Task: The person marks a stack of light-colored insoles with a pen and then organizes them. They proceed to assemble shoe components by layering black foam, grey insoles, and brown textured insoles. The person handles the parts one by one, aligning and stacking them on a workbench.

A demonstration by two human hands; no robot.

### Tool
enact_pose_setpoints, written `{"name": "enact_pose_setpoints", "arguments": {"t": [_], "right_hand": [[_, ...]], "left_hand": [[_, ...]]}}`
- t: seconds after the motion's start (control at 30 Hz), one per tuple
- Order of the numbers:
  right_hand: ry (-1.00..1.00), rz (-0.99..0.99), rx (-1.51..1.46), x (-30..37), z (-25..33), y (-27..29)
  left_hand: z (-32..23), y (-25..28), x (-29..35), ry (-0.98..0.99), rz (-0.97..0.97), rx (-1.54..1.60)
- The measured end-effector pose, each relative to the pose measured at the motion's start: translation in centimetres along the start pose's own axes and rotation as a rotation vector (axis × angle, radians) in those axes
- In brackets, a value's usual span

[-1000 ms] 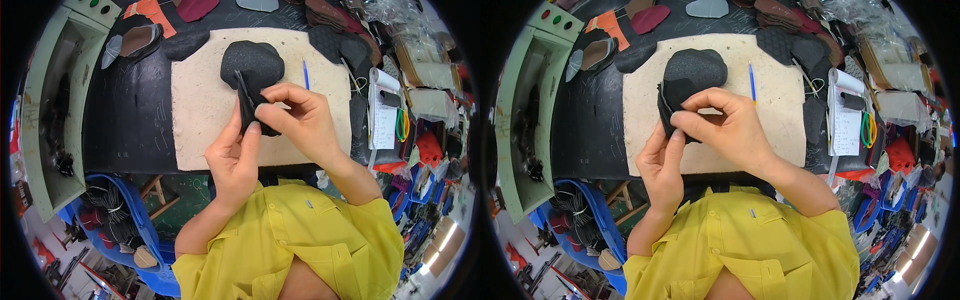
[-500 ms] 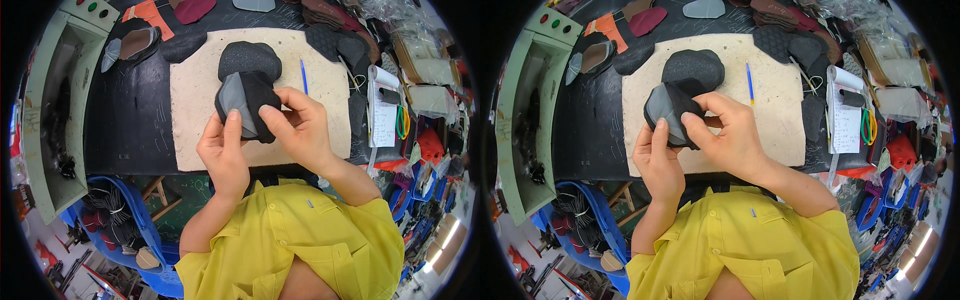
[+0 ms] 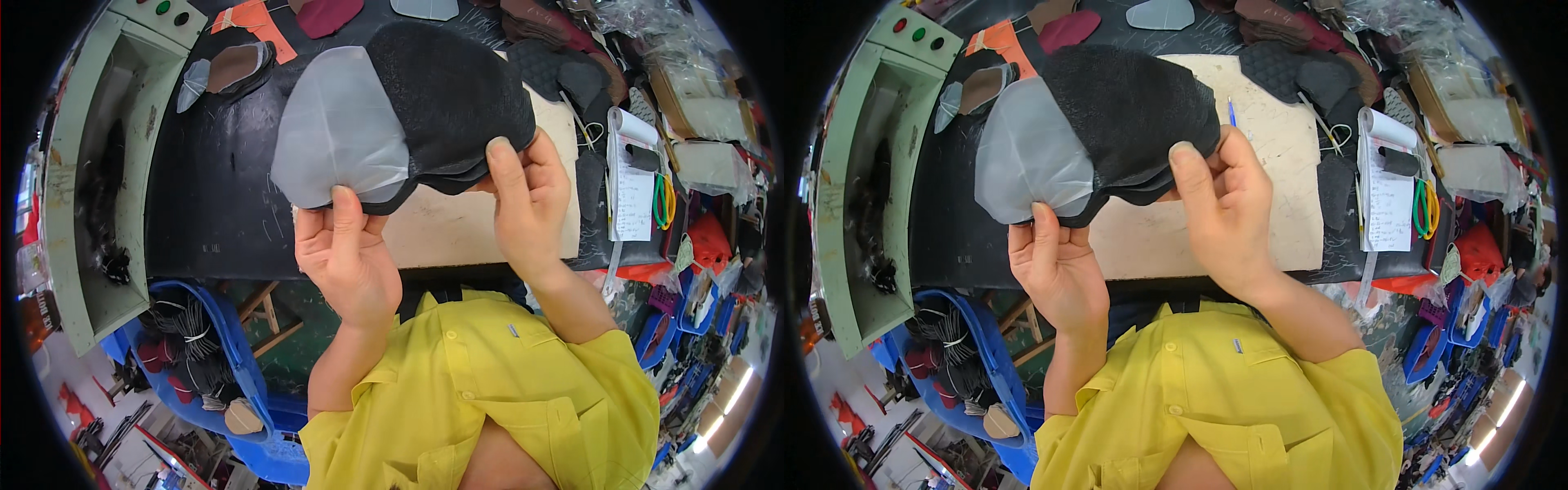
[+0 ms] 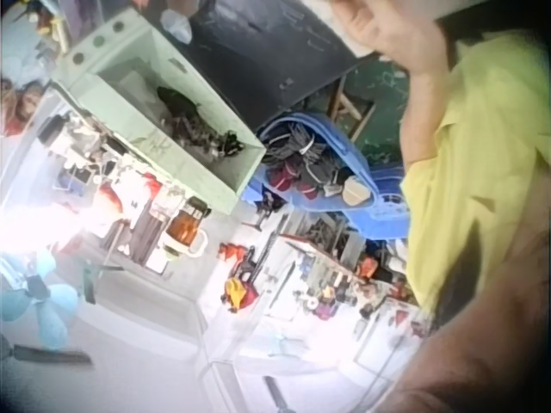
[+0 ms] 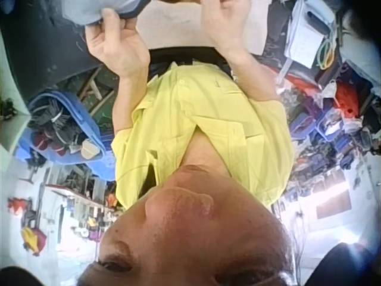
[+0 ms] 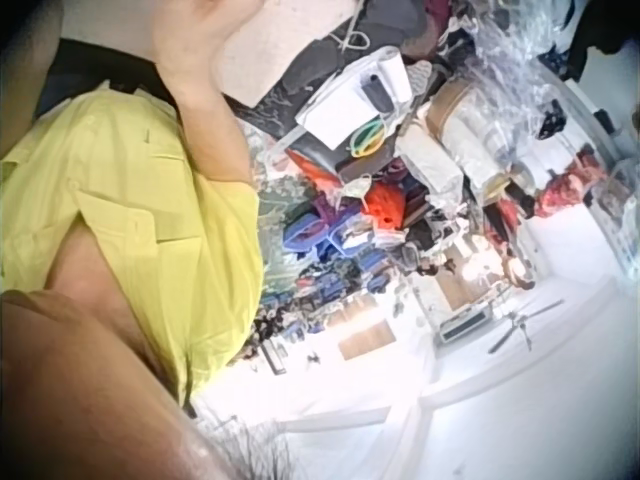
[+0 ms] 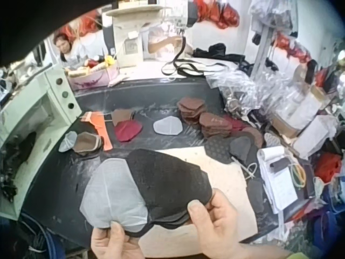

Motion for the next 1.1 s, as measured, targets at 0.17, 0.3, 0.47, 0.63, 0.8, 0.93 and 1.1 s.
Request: {"name": "enact_pose_setpoints", "arguments": {"t": [0.17, 0.3, 0.47, 0.63, 0.8, 0.93, 1.1], "right_hand": [[0.037, 0.023, -0.115, 0.4, -2.1, 0.7], [0.034, -0.015, -0.091, 0.0, -2.1, 0.7], [0.105, 0.154, 0.109, 0.9, -1.3, 2.0], [0.478, 0.321, 0.297, 0.5, -2.6, 3.1], [0.695, 0.62, 0.434, 0.7, -2.7, 3.4], [0.586, 0.553, 0.5, 2.1, -1.5, 1.8], [0.5, 0.27, 0.608, 3.5, -2.3, 0.3]], "left_hand": [[0.6, -0.1, 0.1, 0.018, 0.024, 0.164], [1.0, 0.8, 0.6, 0.113, 0.073, 0.19], [0.1, 0.8, 0.6, 0.332, -0.056, 0.092], [-0.5, 3.9, 0.2, 0.577, 0.01, -0.199], [0.2, 3.3, 1.2, 0.467, -0.057, -0.209], [2.0, 3.1, 2.0, 0.193, -0.032, -0.329], [2.7, 3.1, 2.5, 0.051, 0.009, -0.598]]}}
Point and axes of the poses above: each hand's wrist, its own x-axis away from the middle knuckle, its own y-axis out of the back of the hand, z = x × y, the point moved 1 cm from there along -x, towards the middle knuckle, and after that the axes turned 6 degrees about x, right-handed, at the moved point
